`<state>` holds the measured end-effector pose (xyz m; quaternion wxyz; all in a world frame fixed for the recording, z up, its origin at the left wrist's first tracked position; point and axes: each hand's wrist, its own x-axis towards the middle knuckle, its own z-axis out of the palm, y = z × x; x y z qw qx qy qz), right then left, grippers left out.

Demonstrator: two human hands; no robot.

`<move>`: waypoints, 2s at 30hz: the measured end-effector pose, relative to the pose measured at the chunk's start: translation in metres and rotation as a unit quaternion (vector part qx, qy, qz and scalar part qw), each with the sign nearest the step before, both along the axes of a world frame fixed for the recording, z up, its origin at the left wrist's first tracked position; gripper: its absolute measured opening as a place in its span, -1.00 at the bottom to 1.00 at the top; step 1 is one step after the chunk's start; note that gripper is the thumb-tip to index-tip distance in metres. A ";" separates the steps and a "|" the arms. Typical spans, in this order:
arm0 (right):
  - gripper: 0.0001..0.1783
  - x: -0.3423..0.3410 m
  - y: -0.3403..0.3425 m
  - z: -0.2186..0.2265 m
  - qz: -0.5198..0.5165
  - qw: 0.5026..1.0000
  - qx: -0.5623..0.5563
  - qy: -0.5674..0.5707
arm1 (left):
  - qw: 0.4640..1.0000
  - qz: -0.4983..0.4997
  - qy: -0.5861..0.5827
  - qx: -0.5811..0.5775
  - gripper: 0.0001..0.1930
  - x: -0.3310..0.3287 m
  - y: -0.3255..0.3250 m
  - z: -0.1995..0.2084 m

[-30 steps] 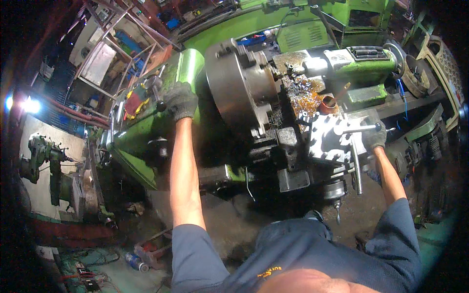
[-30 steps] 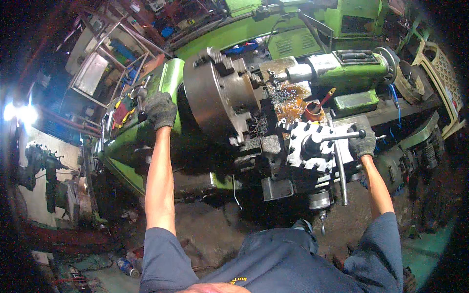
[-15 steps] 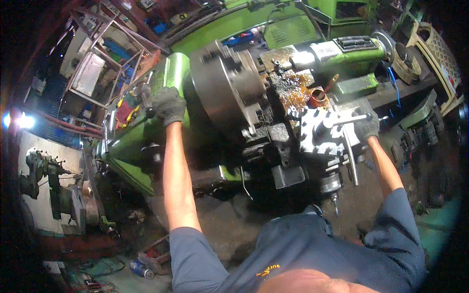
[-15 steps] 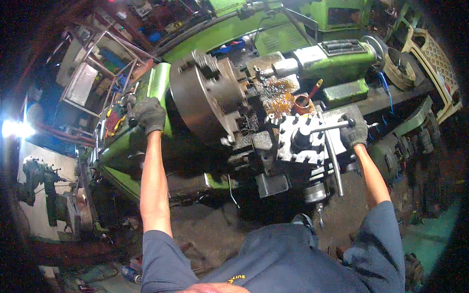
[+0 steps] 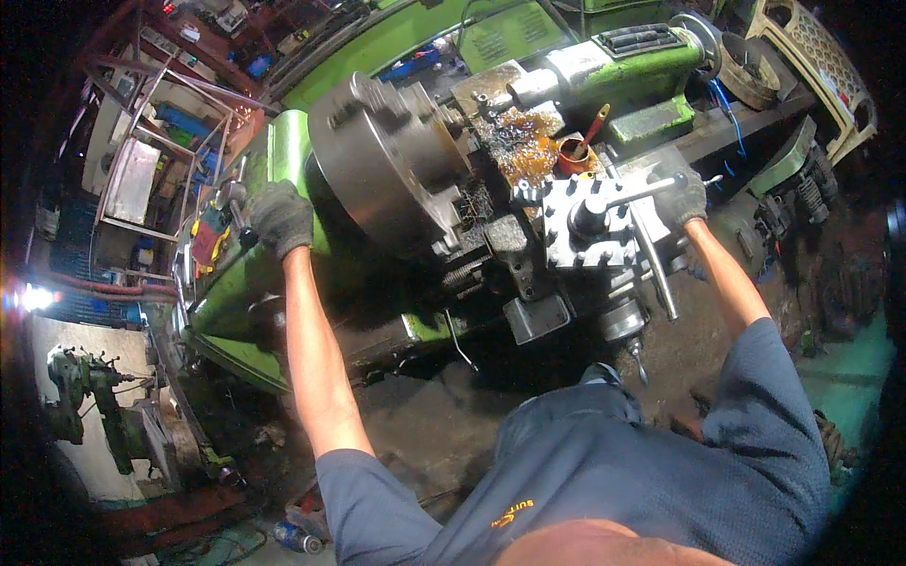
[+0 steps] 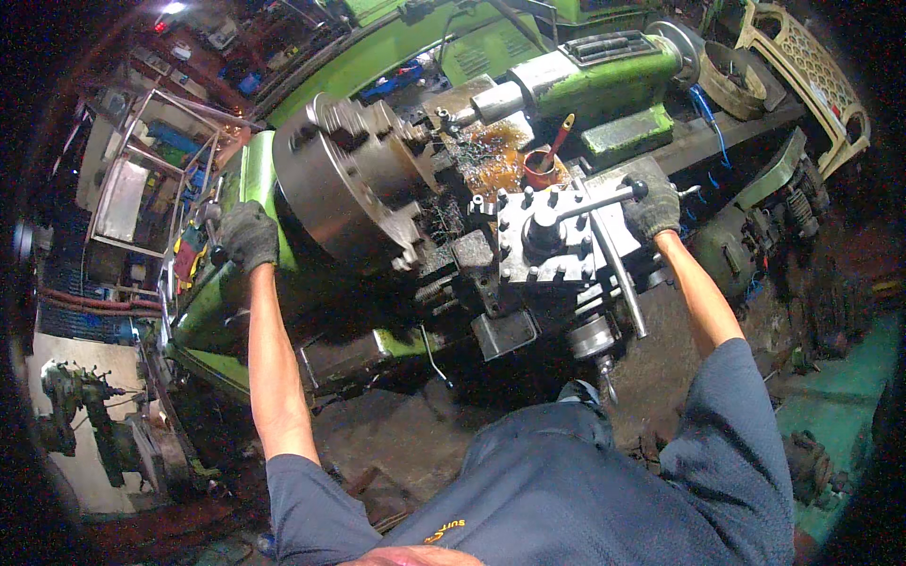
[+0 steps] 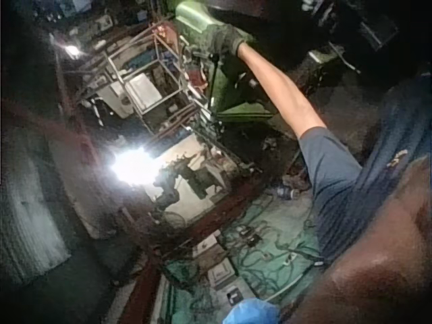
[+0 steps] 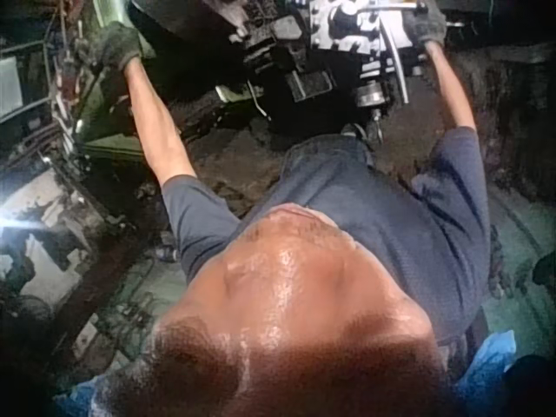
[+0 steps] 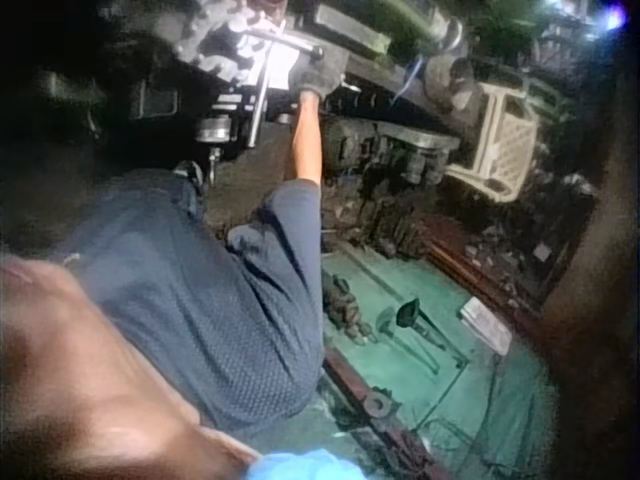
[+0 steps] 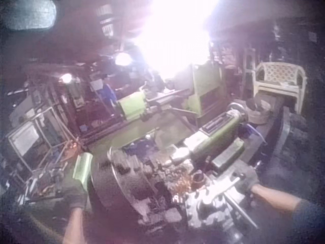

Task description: The person operates a green metal lathe in a workshop, machining a cylindrical metal workpiece. They use a brush to apply cutting fluid to the workpiece and tool, and manipulate the lathe's handwheels to control the cutting process. The person also uses a caliper to measure the workpiece and a compressed air nozzle to clear metal shavings.

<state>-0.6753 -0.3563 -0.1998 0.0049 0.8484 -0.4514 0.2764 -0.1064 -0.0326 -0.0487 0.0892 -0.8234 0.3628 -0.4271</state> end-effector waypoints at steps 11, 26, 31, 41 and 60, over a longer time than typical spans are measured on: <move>-0.81 -0.001 0.000 0.003 0.010 1.000 0.028 0.003 | 1.000 0.004 -0.003 0.013 -0.85 0.006 0.002 -0.002; -0.74 0.002 -0.005 -0.004 0.023 1.000 0.017 -0.009 | 0.998 -0.007 -0.063 0.023 -0.84 0.025 0.010 -0.009; -0.71 0.005 0.005 0.007 0.011 0.999 0.051 0.001 | 1.000 -0.010 -0.016 0.002 -0.86 0.006 0.001 -0.003; -0.72 0.004 0.004 0.004 0.008 0.999 0.026 0.046 | 0.998 -0.044 0.036 -0.028 -0.88 0.004 0.004 -0.001; -0.79 -0.001 -0.008 -0.005 0.022 0.999 0.038 0.030 | 1.000 -0.016 -0.011 0.006 -0.88 0.009 0.002 -0.003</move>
